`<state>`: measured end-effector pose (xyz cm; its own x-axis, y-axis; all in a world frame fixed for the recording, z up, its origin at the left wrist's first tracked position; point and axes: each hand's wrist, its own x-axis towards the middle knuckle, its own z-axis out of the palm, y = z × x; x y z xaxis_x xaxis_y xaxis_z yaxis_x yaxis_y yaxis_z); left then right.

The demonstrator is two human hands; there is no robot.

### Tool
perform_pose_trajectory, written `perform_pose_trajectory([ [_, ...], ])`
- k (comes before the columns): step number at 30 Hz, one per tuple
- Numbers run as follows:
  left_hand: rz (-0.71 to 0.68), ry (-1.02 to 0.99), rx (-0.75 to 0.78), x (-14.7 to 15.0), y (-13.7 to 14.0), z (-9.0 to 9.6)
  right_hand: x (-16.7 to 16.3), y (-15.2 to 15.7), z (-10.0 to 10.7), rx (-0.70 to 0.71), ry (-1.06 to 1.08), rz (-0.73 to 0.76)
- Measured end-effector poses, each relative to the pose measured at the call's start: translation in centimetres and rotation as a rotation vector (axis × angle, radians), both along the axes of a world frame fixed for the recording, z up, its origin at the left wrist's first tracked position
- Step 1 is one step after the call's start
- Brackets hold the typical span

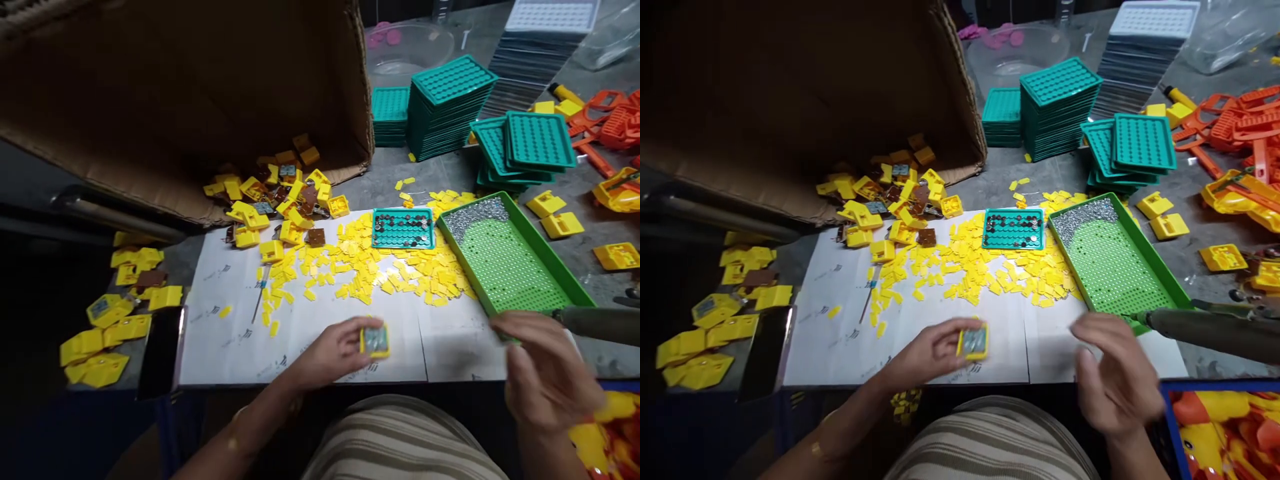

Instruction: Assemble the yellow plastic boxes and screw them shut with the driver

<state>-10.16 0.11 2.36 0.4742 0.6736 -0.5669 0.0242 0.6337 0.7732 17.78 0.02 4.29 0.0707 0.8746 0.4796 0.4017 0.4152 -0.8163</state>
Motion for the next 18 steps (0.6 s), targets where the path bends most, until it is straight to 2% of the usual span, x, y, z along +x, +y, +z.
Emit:
perform_pose_trajectory([
  [2,-0.161,0.073,-0.094,-4.4,-3.1,-0.1,-2.2,2.2,-0.3,-0.002,-0.058,0.144],
  [4,-0.244,0.121,-0.222,-8.6,-6.8,-0.7,-5.0,5.1,-0.9,-0.049,-0.16,0.289],
  [6,-0.231,0.253,-0.349,-12.0,-10.5,-2.0,-8.3,8.1,-1.6,-0.04,-0.246,0.388],
  [8,-0.241,0.42,-0.375,-14.2,-13.5,-4.2,-11.6,10.9,-2.5,-0.026,-0.343,0.429],
  [10,-0.18,0.603,-0.347,-15.6,-15.4,-6.5,-14.6,13.4,-3.3,-0.059,-0.497,0.428],
  [12,-0.138,0.753,-0.262,-16.5,-16.2,-8.3,-17.0,15.4,-3.8,-0.129,-0.569,0.407],
  [14,-0.121,0.816,-0.201,-17.1,-16.1,-8.9,-18.7,16.8,-4.1,-0.154,-0.606,0.396],
  [16,-0.131,0.821,-0.173,-17.4,-15.5,-8.5,-20.2,17.5,-4.0,-0.104,-0.638,0.415],
  [18,-0.16,0.795,-0.161,-17.3,-14.2,-7.2,-21.8,17.8,-3.8,-0.01,-0.679,0.464],
])
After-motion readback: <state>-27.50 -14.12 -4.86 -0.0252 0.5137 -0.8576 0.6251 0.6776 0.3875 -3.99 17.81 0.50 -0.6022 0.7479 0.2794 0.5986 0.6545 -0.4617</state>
